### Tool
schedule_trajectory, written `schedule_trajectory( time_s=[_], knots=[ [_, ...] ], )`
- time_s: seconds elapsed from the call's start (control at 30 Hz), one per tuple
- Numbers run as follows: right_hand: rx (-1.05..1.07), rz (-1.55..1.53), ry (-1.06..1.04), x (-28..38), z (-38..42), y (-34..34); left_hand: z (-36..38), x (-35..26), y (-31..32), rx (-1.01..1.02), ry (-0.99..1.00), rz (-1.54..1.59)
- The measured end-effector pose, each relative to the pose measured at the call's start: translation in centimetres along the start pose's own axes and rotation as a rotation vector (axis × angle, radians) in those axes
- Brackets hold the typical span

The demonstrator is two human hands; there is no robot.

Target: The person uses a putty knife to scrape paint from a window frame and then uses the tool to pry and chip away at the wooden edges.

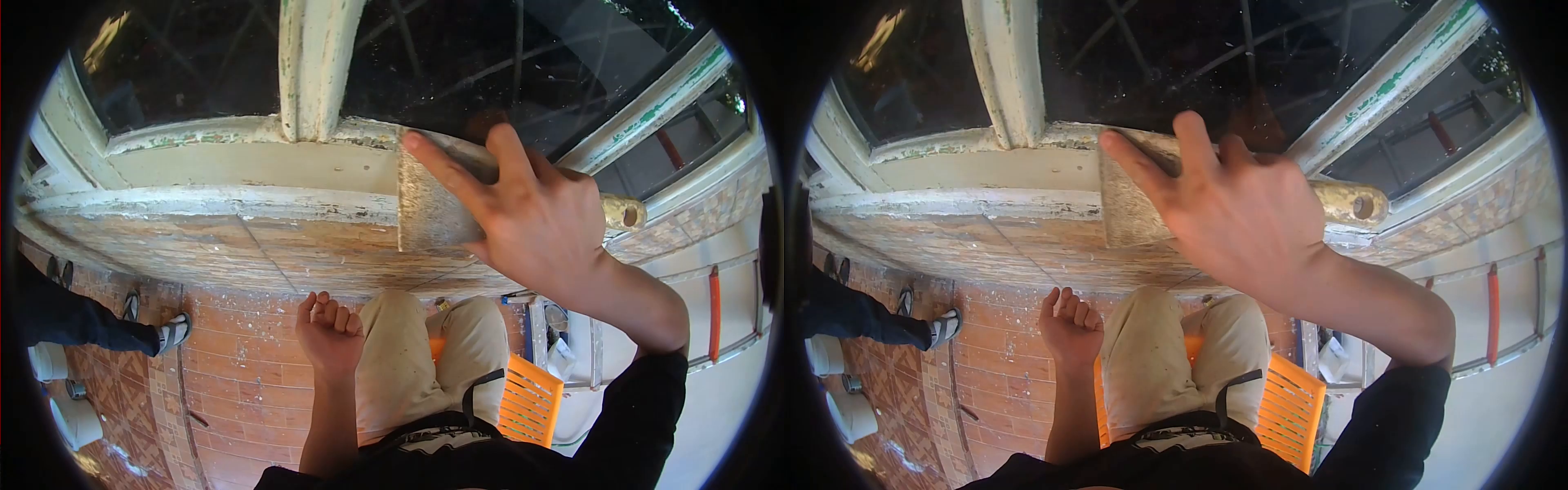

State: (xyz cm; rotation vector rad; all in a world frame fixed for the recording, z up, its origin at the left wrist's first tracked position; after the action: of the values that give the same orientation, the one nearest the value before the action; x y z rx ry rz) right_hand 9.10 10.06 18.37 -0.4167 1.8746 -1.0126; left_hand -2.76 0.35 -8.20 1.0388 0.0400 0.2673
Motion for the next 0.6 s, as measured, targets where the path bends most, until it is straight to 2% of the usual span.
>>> schedule_trajectory(
  time_s=[0.07,0.17,0.43,0.6],
  knots=[
    [-0.050,0.017,-0.029,0.0,-0.2,0.0,0.0,0.2,-0.4,0.017,-0.041,0.015],
    [0.006,0.107,-0.011,-0.6,1.1,0.5,0.3,-0.5,-0.1,-0.008,0.014,0.039],
    [-0.092,0.087,-0.038,-0.2,-0.4,0.2,0.4,-0.7,-0.2,0.004,0.003,0.059],
    [-0.037,0.039,0.013,-1.4,1.3,0.4,0.1,-1.4,-0.3,-0.004,0.026,0.118]
  ],
)
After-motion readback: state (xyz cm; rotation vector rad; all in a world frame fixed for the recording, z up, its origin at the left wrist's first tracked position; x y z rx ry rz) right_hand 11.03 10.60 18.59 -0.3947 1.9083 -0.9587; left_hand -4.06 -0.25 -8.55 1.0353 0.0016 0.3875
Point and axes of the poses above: each hand's wrist, its own z-axis away from the middle knuckle, its own y-axis out of the palm, x = y × z, the point moved 3 cm from there along -z, towards the middle knuckle, and after that the axes turned 5 degrees about -z, right-handed, at the moved point
